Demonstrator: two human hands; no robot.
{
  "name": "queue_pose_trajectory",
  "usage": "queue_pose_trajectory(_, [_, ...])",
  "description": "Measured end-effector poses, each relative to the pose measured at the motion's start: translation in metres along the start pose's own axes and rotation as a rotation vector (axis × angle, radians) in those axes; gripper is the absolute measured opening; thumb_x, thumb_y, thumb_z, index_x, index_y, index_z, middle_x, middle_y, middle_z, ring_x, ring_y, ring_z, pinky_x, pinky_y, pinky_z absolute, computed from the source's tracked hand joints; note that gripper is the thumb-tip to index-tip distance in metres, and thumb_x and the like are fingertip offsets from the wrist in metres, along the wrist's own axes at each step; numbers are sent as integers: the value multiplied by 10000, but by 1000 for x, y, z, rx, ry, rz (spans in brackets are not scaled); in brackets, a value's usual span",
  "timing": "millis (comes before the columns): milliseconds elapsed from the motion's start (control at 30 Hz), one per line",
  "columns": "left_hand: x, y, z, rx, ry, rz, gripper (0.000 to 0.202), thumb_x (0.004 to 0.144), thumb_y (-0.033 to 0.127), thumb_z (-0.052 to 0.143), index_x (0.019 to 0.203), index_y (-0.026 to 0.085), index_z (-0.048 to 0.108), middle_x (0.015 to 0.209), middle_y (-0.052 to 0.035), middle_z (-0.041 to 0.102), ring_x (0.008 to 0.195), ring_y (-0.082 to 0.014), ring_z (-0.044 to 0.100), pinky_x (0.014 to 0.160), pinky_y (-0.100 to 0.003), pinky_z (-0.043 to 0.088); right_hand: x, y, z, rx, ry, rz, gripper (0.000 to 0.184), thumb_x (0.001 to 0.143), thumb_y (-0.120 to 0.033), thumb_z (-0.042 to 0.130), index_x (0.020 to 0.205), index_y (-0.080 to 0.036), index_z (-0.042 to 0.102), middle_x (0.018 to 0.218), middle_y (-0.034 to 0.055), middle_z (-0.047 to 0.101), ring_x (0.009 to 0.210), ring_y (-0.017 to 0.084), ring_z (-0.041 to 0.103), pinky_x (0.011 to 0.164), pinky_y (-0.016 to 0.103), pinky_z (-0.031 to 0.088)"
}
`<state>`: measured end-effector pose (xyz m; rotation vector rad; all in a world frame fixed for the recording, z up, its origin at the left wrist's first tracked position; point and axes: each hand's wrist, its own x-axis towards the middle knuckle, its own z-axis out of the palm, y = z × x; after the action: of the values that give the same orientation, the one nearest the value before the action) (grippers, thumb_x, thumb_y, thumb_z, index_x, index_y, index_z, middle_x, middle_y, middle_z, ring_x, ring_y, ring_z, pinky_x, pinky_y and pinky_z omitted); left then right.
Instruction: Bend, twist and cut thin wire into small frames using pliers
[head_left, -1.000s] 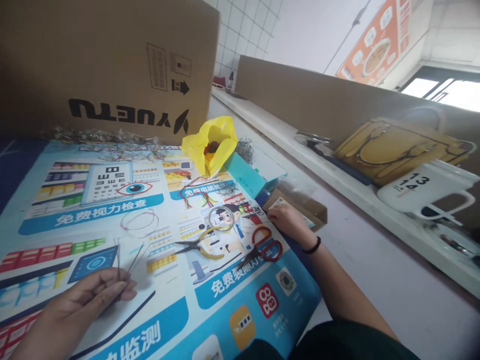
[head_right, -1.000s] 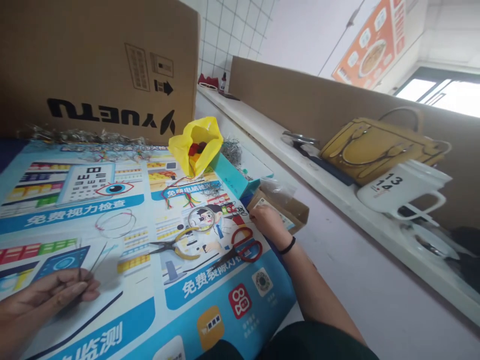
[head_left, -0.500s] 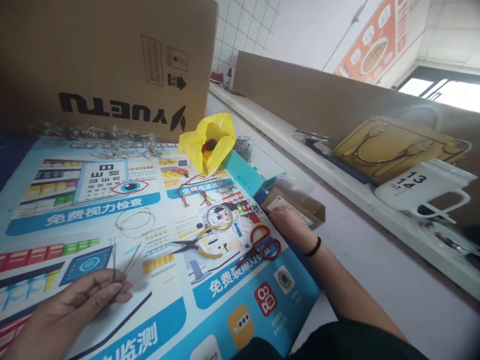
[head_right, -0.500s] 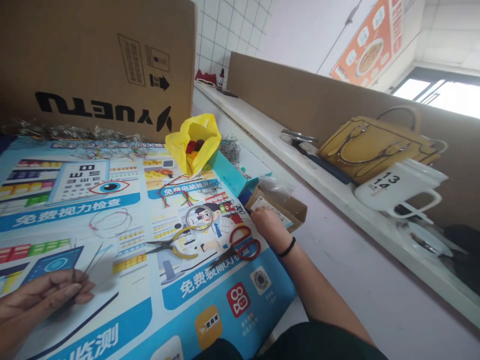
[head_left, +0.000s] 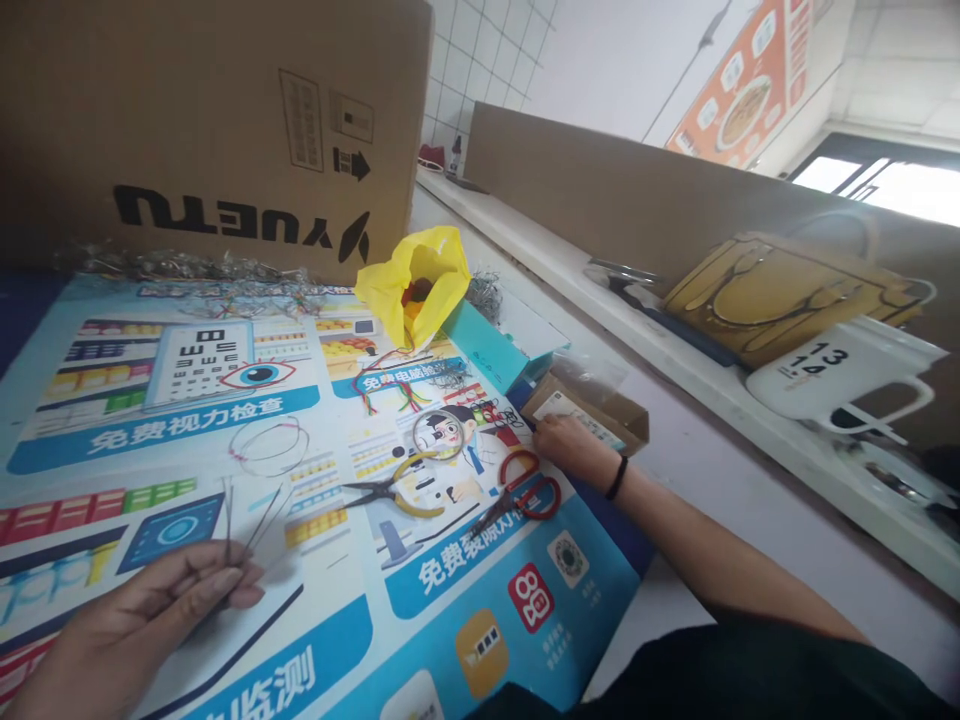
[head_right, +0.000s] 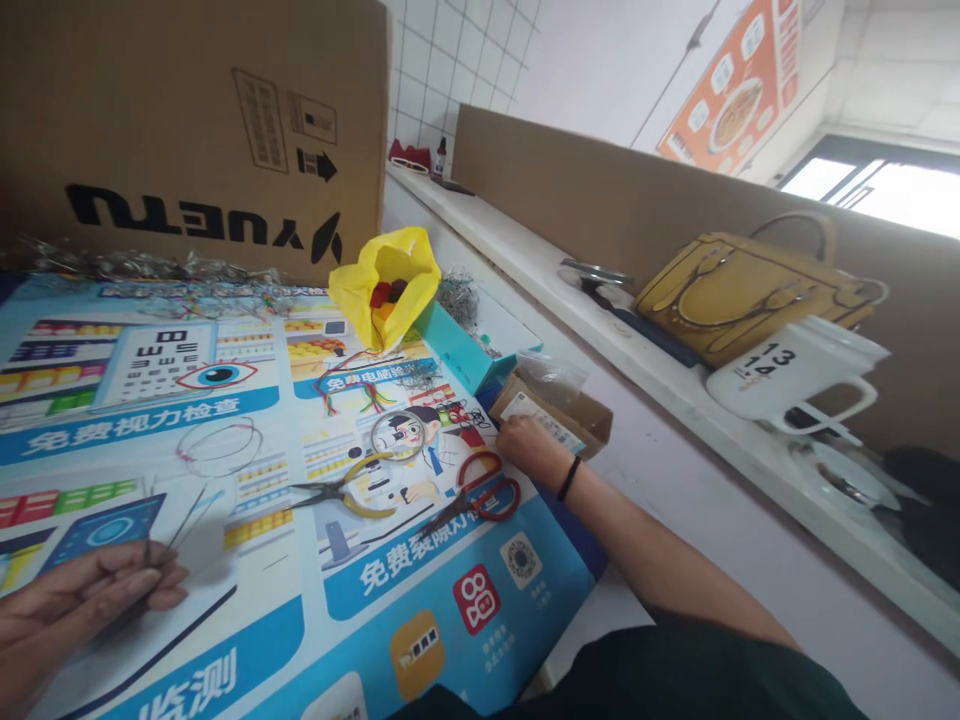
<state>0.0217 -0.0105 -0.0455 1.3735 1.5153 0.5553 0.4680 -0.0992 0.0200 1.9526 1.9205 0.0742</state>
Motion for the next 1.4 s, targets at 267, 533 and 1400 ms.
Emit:
queue_pose_trajectory(267, [-6,12,0,-280,-138,-126,533,505,636,726,828,223,629,793,9,742,875,-229,668,840,-271,507,-16,-49,-38,886,40,-26,165,821,-220,511,823,-151,660,752,21,665,656,120,583,594,213,425])
queue_pose_trajectory(533, [-25,29,4,-455,-88,119,230,732,360,625,877,181,618,783,-38,717,782,-190,663,807,-318,483,48,-215,-62,1306,24,-341,126,760,-210,548,704,-159,648,584,-19,582,543,96,493,499,199,345])
queue_pose_trajectory(1400, [-12,6,14,-149,106,331,146,784,293,538,802,213,659,894,-6,708,892,-200,632,856,-329,461,66,-283,-54,637,417,-412,219,822,-193,502,665,-175,654,711,39,686,657,138,585,583,253,301])
